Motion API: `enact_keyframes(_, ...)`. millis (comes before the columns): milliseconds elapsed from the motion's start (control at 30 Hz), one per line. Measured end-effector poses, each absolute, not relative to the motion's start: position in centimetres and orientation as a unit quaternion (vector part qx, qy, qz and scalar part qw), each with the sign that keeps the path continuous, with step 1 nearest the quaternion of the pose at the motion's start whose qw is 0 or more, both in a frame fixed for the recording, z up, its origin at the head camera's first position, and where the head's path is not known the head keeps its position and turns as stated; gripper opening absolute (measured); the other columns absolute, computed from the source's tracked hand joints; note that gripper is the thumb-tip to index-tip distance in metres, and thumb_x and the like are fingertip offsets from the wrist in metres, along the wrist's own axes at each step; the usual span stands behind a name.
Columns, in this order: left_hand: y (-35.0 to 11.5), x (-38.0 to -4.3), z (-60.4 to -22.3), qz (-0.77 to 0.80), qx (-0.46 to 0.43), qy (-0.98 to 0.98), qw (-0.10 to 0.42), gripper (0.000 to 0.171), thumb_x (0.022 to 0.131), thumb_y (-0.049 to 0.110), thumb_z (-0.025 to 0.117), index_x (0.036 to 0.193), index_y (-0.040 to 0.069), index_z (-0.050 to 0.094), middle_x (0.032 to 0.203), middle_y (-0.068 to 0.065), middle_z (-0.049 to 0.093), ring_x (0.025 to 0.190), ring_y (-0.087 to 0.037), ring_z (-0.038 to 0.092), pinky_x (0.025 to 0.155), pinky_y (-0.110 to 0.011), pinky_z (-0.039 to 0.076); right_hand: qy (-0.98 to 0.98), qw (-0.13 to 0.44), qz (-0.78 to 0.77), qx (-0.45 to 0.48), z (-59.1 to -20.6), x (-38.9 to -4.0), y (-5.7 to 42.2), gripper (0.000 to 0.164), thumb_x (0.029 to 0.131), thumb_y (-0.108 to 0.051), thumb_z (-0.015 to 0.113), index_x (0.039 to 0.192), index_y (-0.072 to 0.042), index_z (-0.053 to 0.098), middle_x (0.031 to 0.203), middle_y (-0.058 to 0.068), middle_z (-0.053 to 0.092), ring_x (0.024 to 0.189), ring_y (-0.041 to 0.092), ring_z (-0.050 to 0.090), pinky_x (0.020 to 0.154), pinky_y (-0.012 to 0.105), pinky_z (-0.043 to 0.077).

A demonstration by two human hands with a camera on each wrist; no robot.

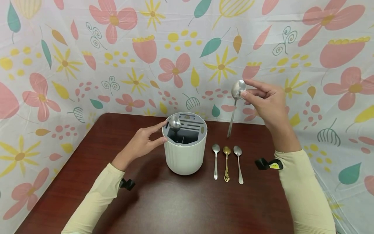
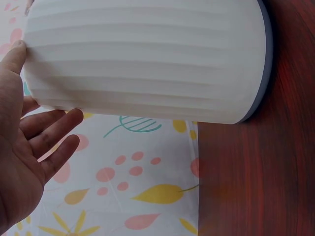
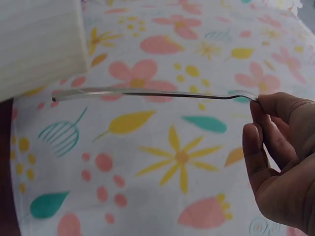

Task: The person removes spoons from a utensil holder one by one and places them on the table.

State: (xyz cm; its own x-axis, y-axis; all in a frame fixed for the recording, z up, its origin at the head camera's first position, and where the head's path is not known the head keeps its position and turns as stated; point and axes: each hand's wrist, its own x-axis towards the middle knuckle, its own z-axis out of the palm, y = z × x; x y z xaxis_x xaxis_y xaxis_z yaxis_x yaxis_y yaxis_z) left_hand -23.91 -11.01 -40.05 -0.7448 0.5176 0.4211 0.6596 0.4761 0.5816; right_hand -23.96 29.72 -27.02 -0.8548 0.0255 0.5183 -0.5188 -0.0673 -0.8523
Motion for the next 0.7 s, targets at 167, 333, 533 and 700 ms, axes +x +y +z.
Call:
enact_keyframes(167,-10.9,-23.9,-39.9,-0.381,-0.339,-0.856,0.083,0.067,0.099,0.047,0.066,0.157,0.026,0.043,0.146,-0.006,0.059,0.041,-0.006,0.038,0.069,-0.030,0.050,-0.682,0.204,0.682,0.169,-28.5,-23.9,31.5,0.038,0.087,0.011,0.074,0.124,0.011,0.068,0.079,0.004,0.078,0.061,0.013,0.072,0.061,0.019,0.057)
enact_keyframes(333,-10.9,-23.8,-40.0,-0.381,-0.337,-0.858,0.079,0.067,0.098,0.049,0.066,0.158,0.027,0.042,0.153,-0.005,0.051,0.043,-0.007,0.043,0.070,-0.031,0.050,-0.695,0.188,0.676,0.154,-30.0,-23.7,33.2,0.041,0.088,0.011,0.073,0.128,0.011,0.066,0.081,0.003,0.079,0.066,0.011,0.074,0.066,0.019,0.058)
enact_keyframes(533,-10.9,-23.8,-40.0,-0.379,-0.342,-0.855,0.091,0.068,0.098,0.045,0.068,0.157,0.025,0.043,0.153,-0.003,0.052,0.075,-0.009,0.063,0.076,-0.032,0.051,-0.723,0.185,0.656,0.111,-31.8,-23.4,35.1,0.039,0.089,0.007,0.074,0.127,0.005,0.069,0.080,-0.002,0.078,0.063,0.008,0.072,0.063,0.016,0.056)
enact_keyframes(700,-10.9,-23.8,-40.1,-0.379,-0.344,-0.854,0.096,0.068,0.098,0.046,0.068,0.157,0.023,0.044,0.152,-0.004,0.053,0.074,-0.009,0.060,0.075,-0.032,0.050,-0.755,0.189,0.623,0.085,-33.1,-23.2,36.5,0.038,0.089,0.005,0.075,0.127,0.005,0.070,0.080,-0.006,0.078,0.061,0.007,0.070,0.062,0.016,0.056)
